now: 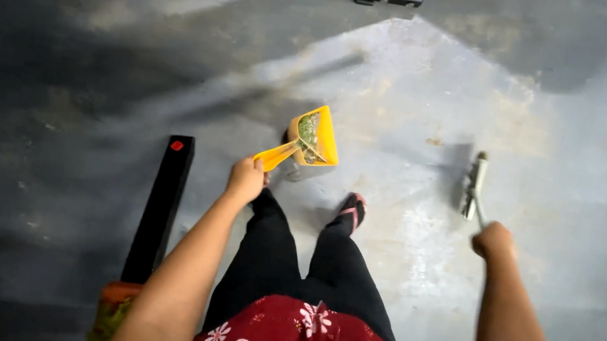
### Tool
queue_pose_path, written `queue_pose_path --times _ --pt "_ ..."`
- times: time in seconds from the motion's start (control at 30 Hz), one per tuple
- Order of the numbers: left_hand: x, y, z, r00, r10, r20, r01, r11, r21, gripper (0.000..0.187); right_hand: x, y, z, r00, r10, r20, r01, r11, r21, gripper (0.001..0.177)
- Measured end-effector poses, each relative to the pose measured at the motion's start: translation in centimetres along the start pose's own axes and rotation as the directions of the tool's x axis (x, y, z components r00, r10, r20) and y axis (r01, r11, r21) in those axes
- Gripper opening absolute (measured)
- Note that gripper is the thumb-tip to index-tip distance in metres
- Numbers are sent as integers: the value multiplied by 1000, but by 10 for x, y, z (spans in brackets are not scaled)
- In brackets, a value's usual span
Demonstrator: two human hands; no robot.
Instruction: Sweeping the gym floor using a squeegee and a dustpan.
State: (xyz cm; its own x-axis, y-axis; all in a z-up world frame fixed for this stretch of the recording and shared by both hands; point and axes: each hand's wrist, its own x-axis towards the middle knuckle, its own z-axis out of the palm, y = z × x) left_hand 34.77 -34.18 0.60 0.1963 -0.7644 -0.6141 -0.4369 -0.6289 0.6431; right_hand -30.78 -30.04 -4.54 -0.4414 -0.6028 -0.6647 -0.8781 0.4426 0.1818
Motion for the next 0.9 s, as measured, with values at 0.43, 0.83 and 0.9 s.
queue_pose_path --times 0.43,0.83,0.9 --pt "54 -38 -61 996 9 94 -6 999 -34 36 -208 -434 56 843 -538 -5 537 842 -49 23" --pt "90 -133 -157 999 -42 27 47 966 -255 41 -143 -262 -102 994 -78 75 92 976 -199 37" --pt "103 -157 -164 999 -47 13 48 890 -454 35 -116 -258 -100 1000 23 -15 -25 989 -147 36"
